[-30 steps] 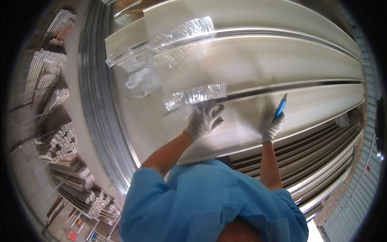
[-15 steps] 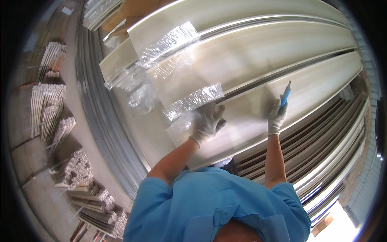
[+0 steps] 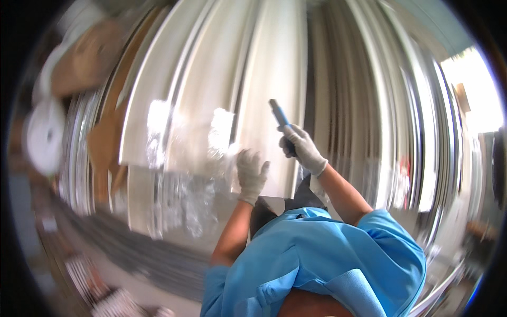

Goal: The person repeatedly picks up long, flat panels from a stack, uses a utility knife to cut away plastic wrapping, removes the plastic by hand, and places the unwrapped panels back into the stack. The process is repeated for several panels.

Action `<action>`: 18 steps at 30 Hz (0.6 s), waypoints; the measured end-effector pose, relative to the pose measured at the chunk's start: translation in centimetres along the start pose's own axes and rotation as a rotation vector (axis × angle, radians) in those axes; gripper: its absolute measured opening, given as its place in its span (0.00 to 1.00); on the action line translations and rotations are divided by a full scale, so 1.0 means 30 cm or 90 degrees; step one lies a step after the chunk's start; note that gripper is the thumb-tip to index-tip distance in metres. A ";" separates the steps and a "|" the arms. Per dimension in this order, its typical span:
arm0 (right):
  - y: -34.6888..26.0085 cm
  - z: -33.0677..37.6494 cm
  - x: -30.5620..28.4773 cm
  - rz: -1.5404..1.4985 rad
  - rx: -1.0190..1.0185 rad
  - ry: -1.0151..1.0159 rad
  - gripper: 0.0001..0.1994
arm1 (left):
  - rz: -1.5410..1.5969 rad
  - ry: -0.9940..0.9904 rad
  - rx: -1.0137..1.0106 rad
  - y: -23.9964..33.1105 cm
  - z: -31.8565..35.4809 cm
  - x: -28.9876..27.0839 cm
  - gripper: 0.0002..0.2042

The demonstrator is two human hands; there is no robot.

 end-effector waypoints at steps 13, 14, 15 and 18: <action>0.147 0.526 -0.727 0.175 -0.175 0.653 0.24 | -0.336 -0.116 0.185 0.053 -0.036 0.003 0.22; 0.160 0.580 -0.784 0.357 -0.211 0.766 0.25 | -0.344 -0.133 0.178 0.046 -0.034 0.007 0.22; 0.180 0.647 -0.846 0.388 -0.181 0.797 0.24 | -0.345 -0.123 0.194 0.041 -0.031 0.011 0.21; 0.236 0.822 -0.990 0.477 -0.087 0.941 0.23 | -0.346 -0.124 0.222 0.017 -0.026 0.017 0.20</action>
Point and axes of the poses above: each hand's wrist, its own z-axis away from the middle knuckle, its own x-axis out of the palm, y = z × x, the point moved 1 cm from there along -z, towards the middle knuckle, and after that the axes turned 2 degrees about z, right-handed, at the moved point
